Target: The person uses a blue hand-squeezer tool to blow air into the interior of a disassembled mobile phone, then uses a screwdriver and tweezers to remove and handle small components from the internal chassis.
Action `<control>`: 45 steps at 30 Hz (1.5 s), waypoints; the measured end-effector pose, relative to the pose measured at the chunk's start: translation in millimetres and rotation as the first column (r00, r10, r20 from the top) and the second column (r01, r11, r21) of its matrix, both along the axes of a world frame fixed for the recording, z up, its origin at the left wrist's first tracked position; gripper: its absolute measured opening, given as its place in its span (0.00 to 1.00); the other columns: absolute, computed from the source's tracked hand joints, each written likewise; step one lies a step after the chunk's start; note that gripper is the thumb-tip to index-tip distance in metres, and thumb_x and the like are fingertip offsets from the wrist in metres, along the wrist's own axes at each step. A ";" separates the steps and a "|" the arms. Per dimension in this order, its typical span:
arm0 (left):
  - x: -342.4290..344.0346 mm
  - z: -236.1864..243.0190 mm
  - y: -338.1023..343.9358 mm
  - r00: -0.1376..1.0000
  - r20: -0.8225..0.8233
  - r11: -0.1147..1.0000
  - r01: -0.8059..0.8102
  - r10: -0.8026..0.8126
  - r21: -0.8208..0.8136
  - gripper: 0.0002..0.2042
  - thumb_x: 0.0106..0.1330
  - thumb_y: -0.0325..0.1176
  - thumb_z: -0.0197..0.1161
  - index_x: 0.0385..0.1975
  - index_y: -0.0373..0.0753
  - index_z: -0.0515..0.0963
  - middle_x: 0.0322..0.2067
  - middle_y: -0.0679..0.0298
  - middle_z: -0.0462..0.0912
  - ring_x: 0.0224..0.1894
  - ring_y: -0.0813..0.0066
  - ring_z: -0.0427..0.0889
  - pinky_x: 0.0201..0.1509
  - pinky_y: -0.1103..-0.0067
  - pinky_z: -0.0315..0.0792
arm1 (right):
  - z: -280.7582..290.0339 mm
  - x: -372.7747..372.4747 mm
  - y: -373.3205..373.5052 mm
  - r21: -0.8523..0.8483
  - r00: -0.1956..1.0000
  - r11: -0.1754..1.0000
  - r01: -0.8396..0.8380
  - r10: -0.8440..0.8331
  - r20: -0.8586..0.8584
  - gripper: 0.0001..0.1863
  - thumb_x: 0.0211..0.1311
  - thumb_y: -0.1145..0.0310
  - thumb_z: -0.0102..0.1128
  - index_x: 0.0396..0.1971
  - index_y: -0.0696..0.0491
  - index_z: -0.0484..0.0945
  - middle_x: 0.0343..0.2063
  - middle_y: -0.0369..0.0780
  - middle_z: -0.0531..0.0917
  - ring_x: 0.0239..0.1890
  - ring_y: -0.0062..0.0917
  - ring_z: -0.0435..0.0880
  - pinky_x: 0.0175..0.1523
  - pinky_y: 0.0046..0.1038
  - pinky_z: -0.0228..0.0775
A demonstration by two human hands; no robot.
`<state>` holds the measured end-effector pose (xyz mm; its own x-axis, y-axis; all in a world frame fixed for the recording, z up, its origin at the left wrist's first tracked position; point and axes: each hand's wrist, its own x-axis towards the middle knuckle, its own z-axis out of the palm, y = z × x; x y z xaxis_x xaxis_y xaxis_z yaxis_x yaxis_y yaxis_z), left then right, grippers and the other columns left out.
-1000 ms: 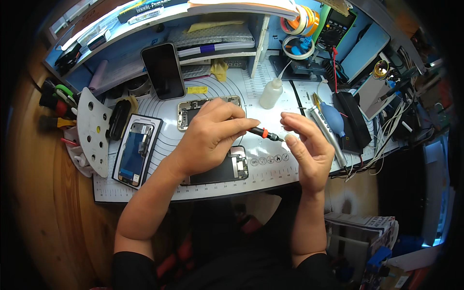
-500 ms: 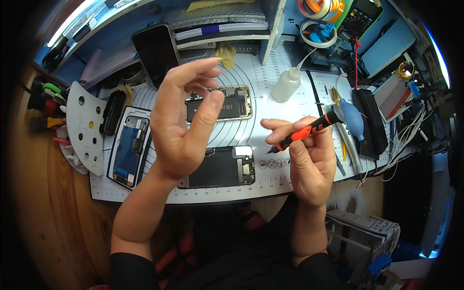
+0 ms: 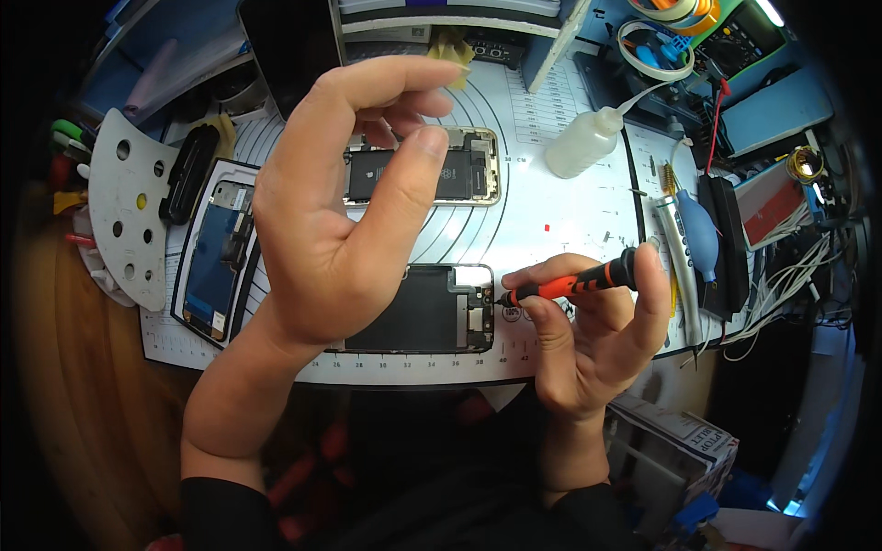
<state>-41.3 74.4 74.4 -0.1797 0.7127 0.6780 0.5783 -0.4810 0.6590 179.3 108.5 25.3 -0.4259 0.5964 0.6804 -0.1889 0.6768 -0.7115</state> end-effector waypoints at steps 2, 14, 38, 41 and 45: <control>-0.8 0.3 0.7 1.000 -0.016 1.000 -0.007 0.007 0.015 0.17 0.73 0.19 0.56 0.60 0.25 0.75 0.51 0.54 0.82 0.54 0.73 0.80 0.62 0.76 0.72 | -1.2 0.6 0.1 0.000 1.000 1.000 -0.010 0.010 -0.005 0.44 0.63 0.93 0.61 0.76 0.60 0.52 0.43 0.51 0.81 0.38 0.35 0.86 0.46 0.33 0.83; -1.8 -0.9 0.5 1.000 -0.021 1.000 -0.002 0.003 0.009 0.16 0.73 0.19 0.57 0.60 0.25 0.76 0.51 0.55 0.83 0.54 0.74 0.80 0.62 0.77 0.71 | -0.2 0.5 -1.3 -0.003 0.999 0.999 -0.042 0.042 -0.028 0.43 0.64 0.93 0.60 0.76 0.56 0.53 0.43 0.52 0.80 0.37 0.35 0.86 0.45 0.34 0.82; 0.5 -4.6 3.3 1.000 0.008 0.999 0.021 -0.022 0.031 0.16 0.72 0.18 0.58 0.58 0.27 0.77 0.51 0.57 0.83 0.52 0.74 0.80 0.60 0.78 0.71 | 23.2 -18.2 0.0 0.186 0.989 0.972 0.144 -0.133 -0.071 0.28 0.49 0.89 0.76 0.53 0.59 0.82 0.39 0.49 0.85 0.34 0.32 0.86 0.36 0.27 0.79; 1.8 -3.5 2.1 1.000 0.008 1.000 0.014 -0.015 0.028 0.15 0.71 0.18 0.59 0.57 0.27 0.78 0.50 0.57 0.83 0.52 0.75 0.80 0.59 0.78 0.72 | 21.6 -18.8 0.6 0.205 0.991 0.971 0.121 -0.106 -0.084 0.28 0.48 0.88 0.77 0.52 0.60 0.82 0.37 0.49 0.85 0.34 0.32 0.85 0.36 0.28 0.78; 3.1 -3.2 2.0 1.000 0.009 1.000 0.018 -0.018 0.015 0.15 0.71 0.19 0.59 0.57 0.27 0.78 0.48 0.58 0.83 0.51 0.75 0.80 0.58 0.78 0.72 | 21.0 -16.3 3.1 0.130 0.990 0.988 0.085 -0.070 -0.119 0.25 0.50 0.85 0.77 0.51 0.59 0.83 0.37 0.48 0.85 0.35 0.32 0.85 0.38 0.29 0.78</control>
